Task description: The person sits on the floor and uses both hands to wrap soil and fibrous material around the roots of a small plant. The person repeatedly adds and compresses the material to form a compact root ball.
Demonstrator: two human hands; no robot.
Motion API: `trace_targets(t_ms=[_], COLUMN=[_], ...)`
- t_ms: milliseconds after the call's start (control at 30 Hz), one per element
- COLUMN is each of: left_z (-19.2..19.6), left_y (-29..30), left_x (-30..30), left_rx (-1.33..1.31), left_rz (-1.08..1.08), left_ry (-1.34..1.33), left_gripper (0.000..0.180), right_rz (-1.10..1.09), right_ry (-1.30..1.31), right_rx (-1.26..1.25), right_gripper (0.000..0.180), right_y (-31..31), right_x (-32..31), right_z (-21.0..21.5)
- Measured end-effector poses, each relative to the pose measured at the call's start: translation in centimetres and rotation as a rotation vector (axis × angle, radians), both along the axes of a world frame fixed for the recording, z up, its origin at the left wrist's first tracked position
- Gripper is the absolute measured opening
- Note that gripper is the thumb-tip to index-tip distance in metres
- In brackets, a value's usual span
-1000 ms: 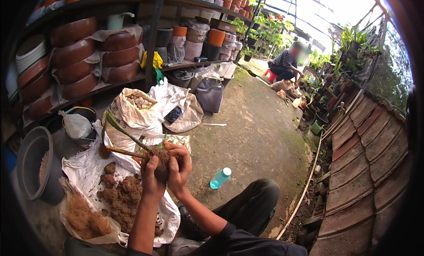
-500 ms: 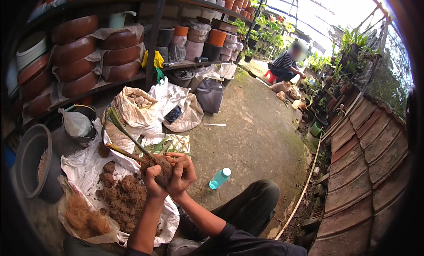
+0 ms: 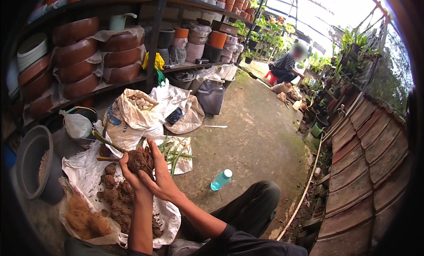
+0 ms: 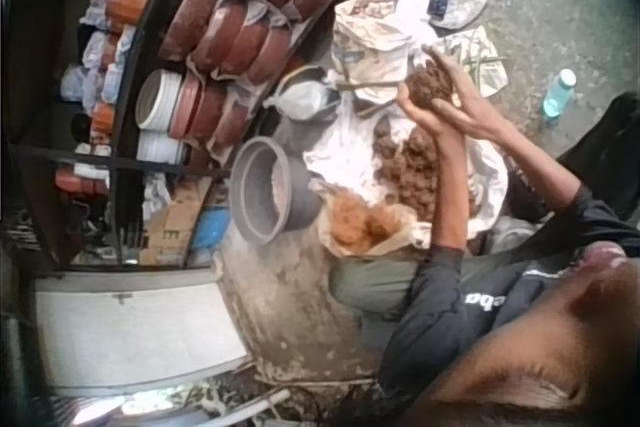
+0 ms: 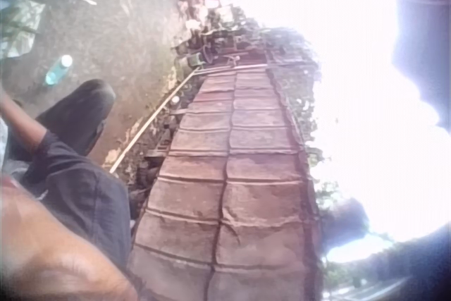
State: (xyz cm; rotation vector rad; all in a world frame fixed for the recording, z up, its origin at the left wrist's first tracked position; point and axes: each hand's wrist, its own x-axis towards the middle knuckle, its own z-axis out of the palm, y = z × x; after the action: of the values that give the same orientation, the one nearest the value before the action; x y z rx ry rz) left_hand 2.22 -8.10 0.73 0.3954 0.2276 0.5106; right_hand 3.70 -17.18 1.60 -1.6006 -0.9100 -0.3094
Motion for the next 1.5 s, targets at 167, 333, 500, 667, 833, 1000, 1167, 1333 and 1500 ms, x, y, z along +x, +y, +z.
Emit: trace_targets(t_ms=[167,333,500,667,833,1000,1167,1333,1500], left_z=[0.5,1.6,1.5,0.8,2.6,3.3,2.5,2.2,0.5], left_y=[0.0,0.1,1.1,1.8,0.5,0.6,-1.0,-2.6,-3.3], left_x=[0.0,-0.4,-0.8,-0.6,-0.7,-1.3,-0.6,-0.7,-0.2], left_rx=[-0.042,-0.066,0.000,0.081,-0.002,0.001,0.194,0.128,0.173], left_rz=[0.041,0.119,-0.012,-0.069,0.009,-0.220,-0.311,-0.411,-0.384], left_ry=[0.072,0.128,0.060,-0.079,0.091,-0.129,-0.042,-0.093,-0.097], left_gripper=[0.045,0.054,0.050,0.047,0.037,0.029,0.019,0.011,0.012], right_rz=[0.033,0.051,0.082,0.051,0.019,0.116,-0.088,-0.088,-0.182], right_ry=[-0.059,-0.129,-0.177,-0.281,-0.150,0.088,0.026,-0.063,-0.119], right_rx=[0.044,-0.064,-0.009,0.097,0.101,0.233,0.377,0.290,0.361], right_gripper=[0.072,0.064,0.060,0.050,0.051,0.024,0.018,0.018,0.010], right_y=[0.5,-0.8,-1.6,-0.7,-0.4,-2.3,-2.9,-1.9,-1.9], right_x=[1.0,0.8,1.4,1.3,1.6,2.9,2.6,0.6,0.1], right_z=[-2.1,0.0,0.7,-0.6,-1.9,0.0,0.3,1.1,-0.1])
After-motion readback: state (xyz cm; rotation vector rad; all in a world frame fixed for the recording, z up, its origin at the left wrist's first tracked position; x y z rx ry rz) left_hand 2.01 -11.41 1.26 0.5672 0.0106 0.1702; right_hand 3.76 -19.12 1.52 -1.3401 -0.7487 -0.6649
